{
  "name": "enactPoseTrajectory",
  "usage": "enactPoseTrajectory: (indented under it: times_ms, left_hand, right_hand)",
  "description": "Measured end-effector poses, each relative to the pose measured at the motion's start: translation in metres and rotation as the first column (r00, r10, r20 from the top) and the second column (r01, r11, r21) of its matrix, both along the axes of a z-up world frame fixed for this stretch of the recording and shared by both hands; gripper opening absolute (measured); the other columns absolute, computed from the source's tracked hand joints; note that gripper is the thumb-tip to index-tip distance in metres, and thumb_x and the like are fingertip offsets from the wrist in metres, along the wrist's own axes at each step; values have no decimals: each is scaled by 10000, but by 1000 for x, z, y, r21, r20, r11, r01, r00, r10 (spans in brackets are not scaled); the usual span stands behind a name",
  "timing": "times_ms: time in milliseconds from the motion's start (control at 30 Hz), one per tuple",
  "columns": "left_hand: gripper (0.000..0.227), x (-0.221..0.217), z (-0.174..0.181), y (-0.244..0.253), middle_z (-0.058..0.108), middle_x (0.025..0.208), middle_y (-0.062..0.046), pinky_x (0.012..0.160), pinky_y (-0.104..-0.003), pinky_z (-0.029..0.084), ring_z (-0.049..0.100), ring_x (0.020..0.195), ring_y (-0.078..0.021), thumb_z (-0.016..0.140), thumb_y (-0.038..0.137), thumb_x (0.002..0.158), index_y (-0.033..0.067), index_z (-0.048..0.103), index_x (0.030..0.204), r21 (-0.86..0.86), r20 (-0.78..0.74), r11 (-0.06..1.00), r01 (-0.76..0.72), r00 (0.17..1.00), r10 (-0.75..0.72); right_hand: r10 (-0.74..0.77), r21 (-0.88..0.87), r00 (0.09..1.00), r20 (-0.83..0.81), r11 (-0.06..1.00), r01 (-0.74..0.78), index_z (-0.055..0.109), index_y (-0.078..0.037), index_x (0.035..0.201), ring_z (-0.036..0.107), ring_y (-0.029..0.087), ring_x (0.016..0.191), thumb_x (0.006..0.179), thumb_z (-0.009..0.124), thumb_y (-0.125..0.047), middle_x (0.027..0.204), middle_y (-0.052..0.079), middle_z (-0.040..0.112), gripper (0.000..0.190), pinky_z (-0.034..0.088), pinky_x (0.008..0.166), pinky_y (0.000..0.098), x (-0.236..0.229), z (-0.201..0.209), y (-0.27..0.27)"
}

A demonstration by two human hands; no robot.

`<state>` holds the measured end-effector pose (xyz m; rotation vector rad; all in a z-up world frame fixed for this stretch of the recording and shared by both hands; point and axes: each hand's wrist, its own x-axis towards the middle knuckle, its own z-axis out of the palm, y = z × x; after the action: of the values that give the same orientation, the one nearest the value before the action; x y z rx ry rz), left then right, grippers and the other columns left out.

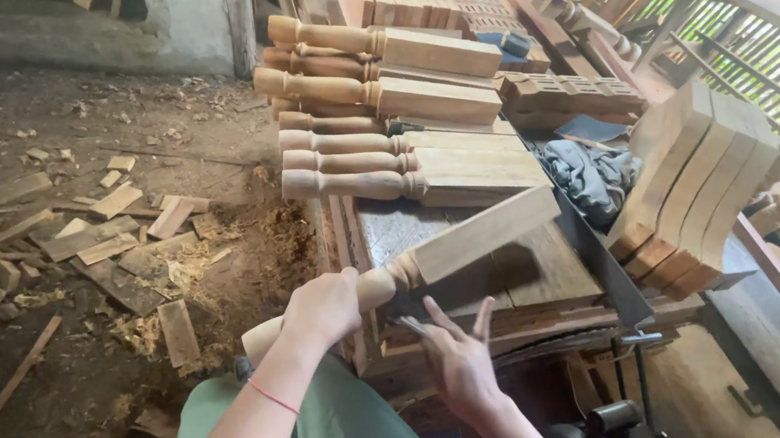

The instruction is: Sanding carved wooden furniture legs by hand using a piece of sandpaper.

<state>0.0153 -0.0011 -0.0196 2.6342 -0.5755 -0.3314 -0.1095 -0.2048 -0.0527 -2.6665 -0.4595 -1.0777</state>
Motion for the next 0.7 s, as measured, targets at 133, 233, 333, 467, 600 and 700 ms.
enactPoseTrajectory:
  times_ms: [133, 233, 333, 467, 600, 700]
  left_hand:
    - [340, -5, 21, 7, 723, 1052, -256, 885, -584, 572, 716, 1034, -444, 514, 230, 882, 6, 582, 1129, 43, 59, 996, 72, 995, -75]
    - [393, 26, -22, 4, 725, 999, -181, 839, -567, 587, 725, 989, -405, 652, 328, 841, 93, 547, 1137, 92, 117, 991, 94, 988, -104]
    - [378, 48, -42, 3, 725, 1009, -158, 849, -546, 598, 726, 1001, -386, 658, 299, 876, 122, 514, 1177, 107, 165, 988, 112, 978, -129]
    - [505, 38, 14, 5, 715, 1083, -159, 885, -547, 600, 718, 1044, -375, 786, 254, 840, 107, 481, 1216, 205, 183, 955, 215, 950, -253]
    - [603, 40, 10, -4, 641, 1095, -160, 817, -557, 609, 688, 1034, -376, 705, 436, 899, 51, 453, 1290, 306, 313, 909, 282, 872, -376]
    - [581, 49, -22, -31, 633, 1009, -130, 741, -521, 614, 704, 956, -351, 545, 581, 961, 64, 520, 1225, 278, 407, 931, 238, 849, -338]
  right_hand:
    - [56, 235, 994, 89, 969, -76, 700, -21, 1080, 619, 273, 1297, 939, 593, -30, 1345, 182, 680, 177, 61, 1252, 614, 13, 36, -26]
    - [-15, 333, 991, 134, 942, -31, 639, -4, 1254, 599, 308, 1298, 1054, 530, -87, 1367, 159, 671, 242, 167, 1227, 576, 84, 30, -89]
    - [-255, 286, 958, -134, 915, 284, 696, -48, 1112, 735, 310, 1020, 1125, 463, -400, 946, 193, 768, 422, 170, 1268, 461, 141, 34, -120]
    - [-304, 170, 903, -304, 916, 365, 718, -75, 1032, 719, 446, 865, 1056, 509, -520, 805, 211, 742, 492, 525, 879, 557, 175, 10, -129]
    - [-397, 114, 864, -311, 887, 448, 703, -127, 968, 734, 410, 834, 1041, 502, -549, 773, 154, 738, 473, 559, 806, 517, 183, 0, -130]
    - [-428, 72, 833, -350, 875, 479, 718, -100, 1062, 736, 420, 869, 1027, 503, -529, 824, 184, 748, 481, 557, 845, 526, 175, 16, -116]
